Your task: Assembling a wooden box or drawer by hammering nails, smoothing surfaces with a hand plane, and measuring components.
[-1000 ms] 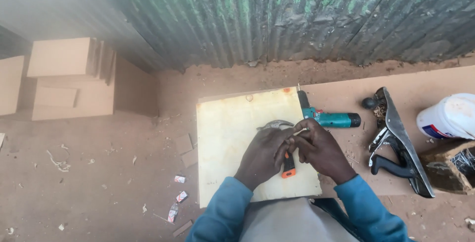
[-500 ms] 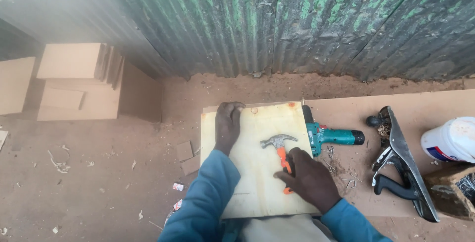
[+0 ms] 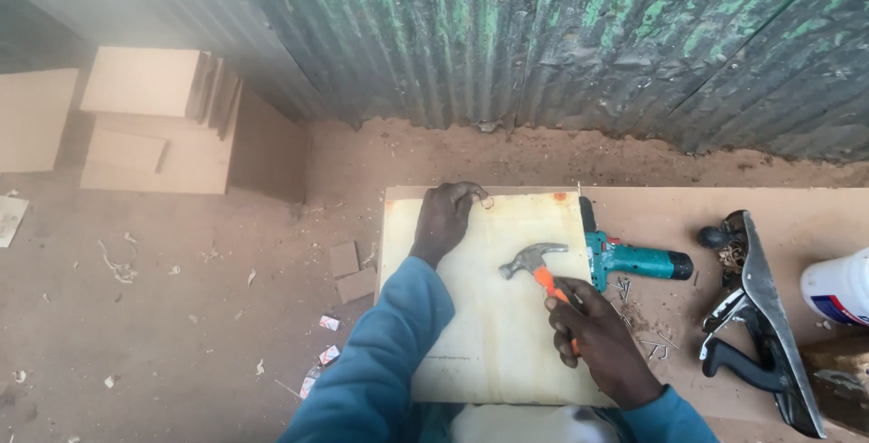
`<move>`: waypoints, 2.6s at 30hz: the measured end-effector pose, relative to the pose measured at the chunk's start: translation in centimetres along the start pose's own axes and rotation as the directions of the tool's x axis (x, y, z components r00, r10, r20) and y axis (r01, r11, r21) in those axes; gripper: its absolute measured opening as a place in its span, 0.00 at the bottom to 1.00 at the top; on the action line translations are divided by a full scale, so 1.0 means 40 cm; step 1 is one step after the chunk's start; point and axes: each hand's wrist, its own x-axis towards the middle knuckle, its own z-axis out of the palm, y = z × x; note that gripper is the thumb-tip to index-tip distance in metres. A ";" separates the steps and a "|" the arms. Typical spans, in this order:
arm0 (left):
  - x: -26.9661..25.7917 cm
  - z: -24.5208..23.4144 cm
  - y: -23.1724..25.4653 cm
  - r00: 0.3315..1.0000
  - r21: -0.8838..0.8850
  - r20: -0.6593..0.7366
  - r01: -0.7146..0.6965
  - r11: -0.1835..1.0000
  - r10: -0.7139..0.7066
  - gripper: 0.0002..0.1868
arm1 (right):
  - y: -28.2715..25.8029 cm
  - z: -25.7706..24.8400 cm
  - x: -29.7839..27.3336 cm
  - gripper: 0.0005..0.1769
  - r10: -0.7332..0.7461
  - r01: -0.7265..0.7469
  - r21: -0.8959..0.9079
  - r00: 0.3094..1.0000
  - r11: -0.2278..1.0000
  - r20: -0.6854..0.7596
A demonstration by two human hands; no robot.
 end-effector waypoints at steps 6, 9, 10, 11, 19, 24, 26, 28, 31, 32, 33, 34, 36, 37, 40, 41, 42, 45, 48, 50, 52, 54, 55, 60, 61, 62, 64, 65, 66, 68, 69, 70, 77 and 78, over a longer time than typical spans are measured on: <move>-0.010 -0.011 0.021 0.998 -0.025 0.030 0.051 0.998 -0.050 0.16 | -0.059 0.037 0.003 0.35 -0.384 0.384 -0.263 0.922 0.885 0.052; -0.006 -0.012 0.028 0.999 -0.035 0.026 0.038 0.999 -0.037 0.13 | -0.088 0.050 0.008 0.31 -0.636 0.606 -0.387 0.769 0.694 0.062; 0.006 -0.014 0.035 0.999 -0.035 0.024 0.036 0.999 -0.035 0.13 | -0.100 0.060 0.009 0.31 -0.638 0.608 -0.387 0.767 0.693 0.063; 0.015 -0.016 0.041 0.979 0.039 0.104 0.174 0.984 -0.177 0.11 | -0.110 0.068 0.011 0.29 -0.805 0.762 -0.415 0.584 0.498 0.105; 0.015 -0.017 0.048 0.950 0.111 0.142 0.263 0.958 -0.277 0.10 | -0.063 0.096 0.137 0.26 -0.787 0.724 -0.612 0.561 0.317 0.257; 0.013 -0.014 0.042 0.978 0.075 0.130 0.156 0.985 -0.165 0.09 | -0.099 0.092 0.100 0.24 -0.933 0.829 -0.521 0.324 0.201 0.156; 0.005 -0.008 0.049 0.959 0.105 0.155 0.222 0.969 -0.237 0.10 | -0.066 0.082 0.114 0.23 -0.948 0.825 -0.545 0.278 0.152 0.157; 0.025 -0.002 0.011 0.949 0.148 0.159 0.249 0.957 -0.272 0.11 | -0.070 0.088 0.145 0.23 -0.971 0.826 -0.559 0.187 0.071 0.152; -0.005 0.014 -0.055 0.979 0.159 0.110 0.156 0.975 -0.174 0.11 | -0.072 0.093 0.145 0.28 -0.469 0.454 -0.832 0.838 0.319 0.277; -0.021 0.004 -0.043 0.995 0.124 0.068 0.064 0.990 -0.073 0.10 | -0.065 0.091 0.136 0.27 -0.605 0.555 -0.758 0.747 0.342 0.275; 0.002 -0.014 -0.038 0.999 0.101 0.006 -0.049 0.994 0.048 0.11 | -0.080 0.095 0.153 0.27 -0.743 0.666 -0.672 0.620 0.326 0.254; 0.038 -0.023 -0.026 0.998 0.109 -0.009 -0.065 0.992 0.066 0.11 | -0.092 0.098 0.178 0.27 -0.757 0.678 -0.667 0.600 0.310 0.258; 0.011 -0.006 0.007 0.987 0.149 0.062 -0.158 0.976 0.150 0.07 | -0.054 0.082 0.169 0.23 -0.933 0.728 -0.685 0.271 0.039 0.236; 0.000 -0.022 0.055 0.989 0.142 0.063 -0.139 0.980 0.132 0.07 | -0.054 0.085 0.151 0.23 -0.926 0.727 -0.686 0.289 0.046 0.244; 0.017 -0.084 0.148 0.950 0.209 0.207 0.188 0.960 -0.232 0.15 | -0.101 0.114 0.140 0.21 -0.937 0.805 -0.590 0.254 0.067 0.240; 0.010 -0.079 0.151 0.950 0.241 0.224 0.163 0.957 -0.218 0.16 | -0.116 0.113 0.136 0.24 -0.754 0.684 -0.678 0.588 0.270 0.293; 0.004 -0.072 0.153 0.949 0.273 0.241 0.137 0.952 -0.206 0.17 | -0.132 0.112 0.135 0.27 -0.462 0.490 -0.771 0.839 0.408 0.288; -0.002 -0.054 0.127 0.958 0.290 0.234 0.095 0.952 -0.166 0.16 | -0.111 0.099 0.107 0.24 -0.753 0.689 -0.645 0.605 0.332 0.259; 0.008 -0.080 0.159 0.954 0.369 0.218 0.114 0.922 -0.205 0.16 | -0.108 0.111 0.106 0.21 -0.893 0.799 -0.578 0.371 0.166 0.257; -0.001 -0.048 0.104 0.968 0.373 0.210 0.051 0.927 -0.138 0.18 | -0.108 0.112 0.139 0.24 -0.691 0.651 -0.679 0.662 0.339 0.290; 0.001 -0.047 0.103 0.975 0.367 0.213 -0.027 0.930 -0.056 0.19 | -0.081 0.092 0.186 0.27 -0.410 0.436 -0.785 0.875 0.441 0.255; 0.006 -0.056 0.128 0.962 0.334 0.221 0.081 0.939 -0.161 0.21 | -0.010 0.044 0.278 0.26 -0.707 0.583 -0.771 0.657 0.256 0.262; 0.012 -0.063 0.120 0.962 0.336 0.223 0.077 0.939 -0.159 0.21 | -0.032 0.065 0.242 0.26 -0.710 0.583 -0.770 0.655 0.258 0.259; 0.012 -0.043 0.092 0.955 0.380 0.260 0.034 0.924 -0.142 0.19 | -0.122 0.100 0.162 0.25 -0.472 0.509 -0.766 0.826 0.394 0.306; 0.010 -0.040 0.098 0.957 0.381 0.259 0.024 0.924 -0.132 0.19 | -0.111 0.092 0.161 0.25 -0.482 0.511 -0.765 0.822 0.391 0.303; 0.010 -0.037 0.104 0.960 0.383 0.246 0.028 0.923 -0.132 0.20 | -0.100 0.085 0.161 0.24 -0.646 0.621 -0.706 0.701 0.341 0.304; 0.016 -0.049 0.090 0.962 0.391 0.239 0.031 0.920 -0.134 0.21 | -0.091 0.095 0.177 0.24 -0.784 0.716 -0.642 0.553 0.275 0.281; 0.013 -0.042 0.074 0.963 0.392 0.237 0.023 0.920 -0.125 0.21 | -0.085 0.093 0.192 0.23 -0.634 0.596 -0.744 0.709 0.303 0.309; 0.008 -0.032 0.059 0.965 0.393 0.236 0.015 0.920 -0.116 0.20 | -0.077 0.088 0.207 0.23 -0.457 0.464 -0.835 0.837 0.297 0.302; -0.015 -0.005 0.034 0.973 0.344 0.213 0.011 0.939 -0.089 0.20 | -0.089 0.088 0.159 0.23 -0.500 0.489 -0.830 0.807 0.268 0.314; -0.003 -0.008 0.019 0.982 0.300 0.183 -0.012 0.954 -0.045 0.20 | -0.108 0.100 0.143 0.23 -0.559 0.518 -0.823 0.764 0.232 0.323; 0.026 -0.020 0.009 0.983 0.306 0.184 -0.032 0.951 -0.026 0.20 | -0.096 0.104 0.184 0.23 -0.576 0.520 -0.822 0.755 0.233 0.314; 0.022 -0.039 0.070 0.984 0.350 0.178 -0.072 0.934 0.009 0.23 | -0.101 0.084 0.169 0.24 -0.505 0.466 -0.788 0.831 0.403 0.233; 0.012 -0.041 0.096 0.962 0.395 0.238 0.029 0.918 -0.133 0.24 | -0.104 0.088 0.126 0.25 -0.569 0.517 -0.707 0.798 0.482 0.196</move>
